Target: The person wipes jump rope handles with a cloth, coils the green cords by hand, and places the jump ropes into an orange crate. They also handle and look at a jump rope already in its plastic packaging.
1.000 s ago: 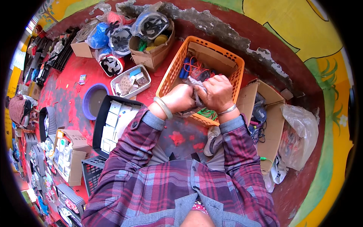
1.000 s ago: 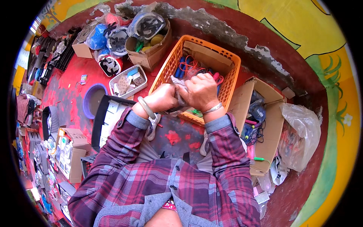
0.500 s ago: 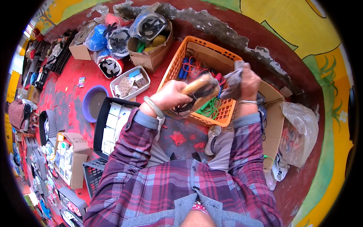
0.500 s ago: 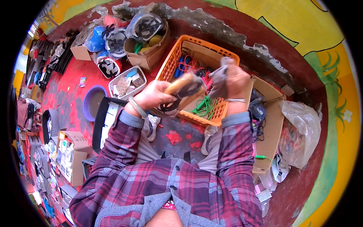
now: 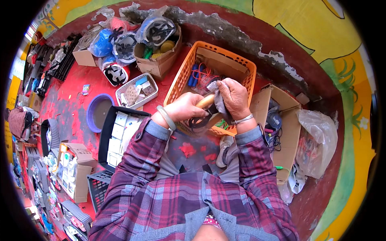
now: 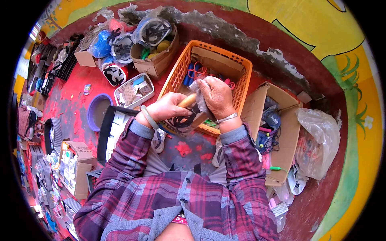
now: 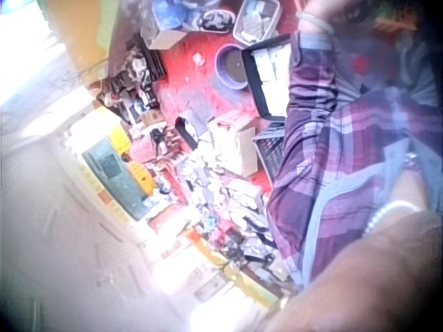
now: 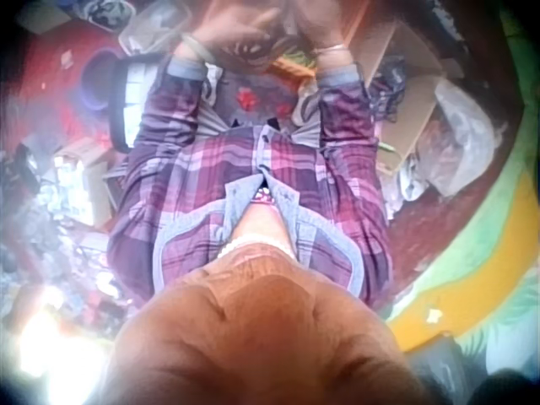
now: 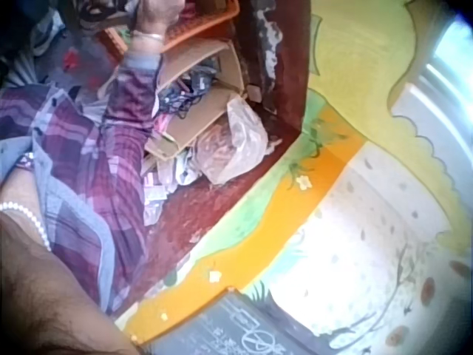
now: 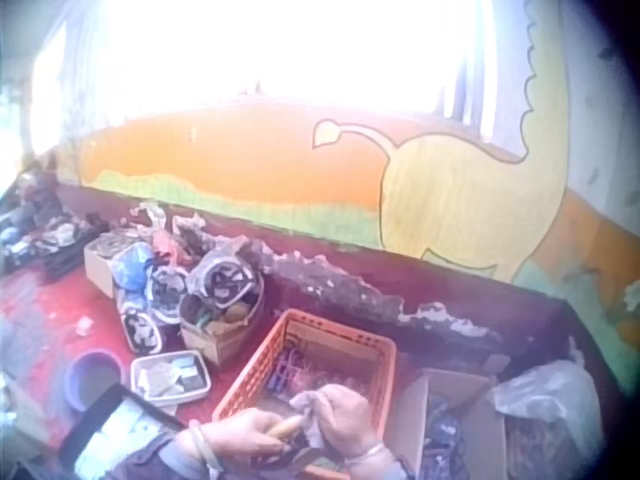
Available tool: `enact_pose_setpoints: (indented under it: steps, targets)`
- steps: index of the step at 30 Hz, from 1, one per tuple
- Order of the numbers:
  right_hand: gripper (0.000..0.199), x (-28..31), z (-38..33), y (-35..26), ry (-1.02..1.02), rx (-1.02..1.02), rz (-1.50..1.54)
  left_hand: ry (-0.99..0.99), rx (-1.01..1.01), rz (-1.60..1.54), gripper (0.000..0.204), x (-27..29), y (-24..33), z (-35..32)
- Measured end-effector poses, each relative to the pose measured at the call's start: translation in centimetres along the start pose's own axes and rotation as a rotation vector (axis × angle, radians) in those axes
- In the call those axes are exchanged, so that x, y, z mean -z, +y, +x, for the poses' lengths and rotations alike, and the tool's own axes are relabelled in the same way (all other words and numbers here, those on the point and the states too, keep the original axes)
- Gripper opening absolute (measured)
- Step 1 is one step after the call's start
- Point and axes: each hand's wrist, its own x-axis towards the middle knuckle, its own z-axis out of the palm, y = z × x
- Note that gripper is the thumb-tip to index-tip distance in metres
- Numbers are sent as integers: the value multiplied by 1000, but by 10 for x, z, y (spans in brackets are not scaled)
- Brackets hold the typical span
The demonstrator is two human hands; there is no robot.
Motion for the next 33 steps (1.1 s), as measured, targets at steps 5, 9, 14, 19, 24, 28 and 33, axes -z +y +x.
enact_pose_setpoints:
  steps: [5,9,14,19,24,28,33]
  targets:
    - [28,-7,0,2,150,-110,-97,62,-17,260,26,-1,-2,2]
    - [29,-9,-1,-4,254,-14,-166,126,-108,428,29,-2,3,2]
    - [30,-13,-1,-9,332,58,-124,206,-221,433,30,-9,-5,9]
    - [30,-5,5,12,317,-461,444,205,-245,475,29,-11,-8,9]
    - [44,33,15,41,340,-659,869,200,-161,164,26,-8,-32,17]
    - [46,64,14,60,428,-710,1232,146,-138,-307,36,-8,9,0]
    - [35,82,10,53,362,-624,1373,97,-195,-520,48,-6,2,4]
